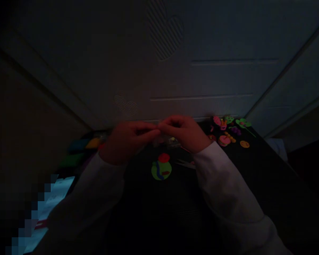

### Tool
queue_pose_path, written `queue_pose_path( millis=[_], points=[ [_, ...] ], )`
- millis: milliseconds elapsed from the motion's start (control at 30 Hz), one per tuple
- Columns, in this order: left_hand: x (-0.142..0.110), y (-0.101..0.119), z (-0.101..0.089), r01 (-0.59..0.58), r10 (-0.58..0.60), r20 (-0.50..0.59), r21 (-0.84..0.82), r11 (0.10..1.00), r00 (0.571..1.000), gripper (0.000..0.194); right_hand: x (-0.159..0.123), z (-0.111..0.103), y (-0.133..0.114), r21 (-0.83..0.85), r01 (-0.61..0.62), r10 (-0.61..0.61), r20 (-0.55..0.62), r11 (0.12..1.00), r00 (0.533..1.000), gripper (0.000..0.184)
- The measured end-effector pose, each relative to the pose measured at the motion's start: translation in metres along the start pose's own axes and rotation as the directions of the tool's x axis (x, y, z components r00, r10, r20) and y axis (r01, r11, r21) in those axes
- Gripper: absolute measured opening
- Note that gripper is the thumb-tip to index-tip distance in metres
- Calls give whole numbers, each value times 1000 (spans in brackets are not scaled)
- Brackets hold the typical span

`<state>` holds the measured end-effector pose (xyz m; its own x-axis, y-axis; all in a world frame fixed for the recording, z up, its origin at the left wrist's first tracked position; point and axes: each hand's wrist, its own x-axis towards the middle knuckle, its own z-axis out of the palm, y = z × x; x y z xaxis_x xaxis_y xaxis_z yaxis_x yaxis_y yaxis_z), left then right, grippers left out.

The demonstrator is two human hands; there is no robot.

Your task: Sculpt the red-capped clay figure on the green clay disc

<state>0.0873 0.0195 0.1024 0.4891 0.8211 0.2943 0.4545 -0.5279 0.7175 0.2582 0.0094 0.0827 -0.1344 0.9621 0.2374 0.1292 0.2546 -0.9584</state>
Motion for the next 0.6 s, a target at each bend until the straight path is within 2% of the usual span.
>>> queue_pose_path(
  millis=[67,167,300,367,433,500,600],
  points=[
    [-1,4,-3,-27,25,21,84,996,999,22,-1,0,-1,17,-7,6,31,1000,999,14],
    [-4,8,-6,-41,31,93,113,993,995,29,-4,1,-3,42,-21,17,72,999,997,15],
    [-5,9,-7,-34,20,96,151,988,995,26,-5,0,-3,65,-31,23,128,997,991,14],
    [-5,7,-6,-56,38,138,125,991,990,25,-6,0,-3,86,-27,14,147,996,989,14],
    [-4,5,-5,-70,65,157,29,997,985,24,-6,0,-2,110,-17,1,148,994,989,14],
    [-3,4,-2,-64,66,102,-28,998,993,21,-6,0,-2,124,-3,-13,133,992,991,13],
    [-2,3,3,-54,55,-26,32,998,998,18,-4,2,0,119,23,-34,88,993,996,12]
  ],
)
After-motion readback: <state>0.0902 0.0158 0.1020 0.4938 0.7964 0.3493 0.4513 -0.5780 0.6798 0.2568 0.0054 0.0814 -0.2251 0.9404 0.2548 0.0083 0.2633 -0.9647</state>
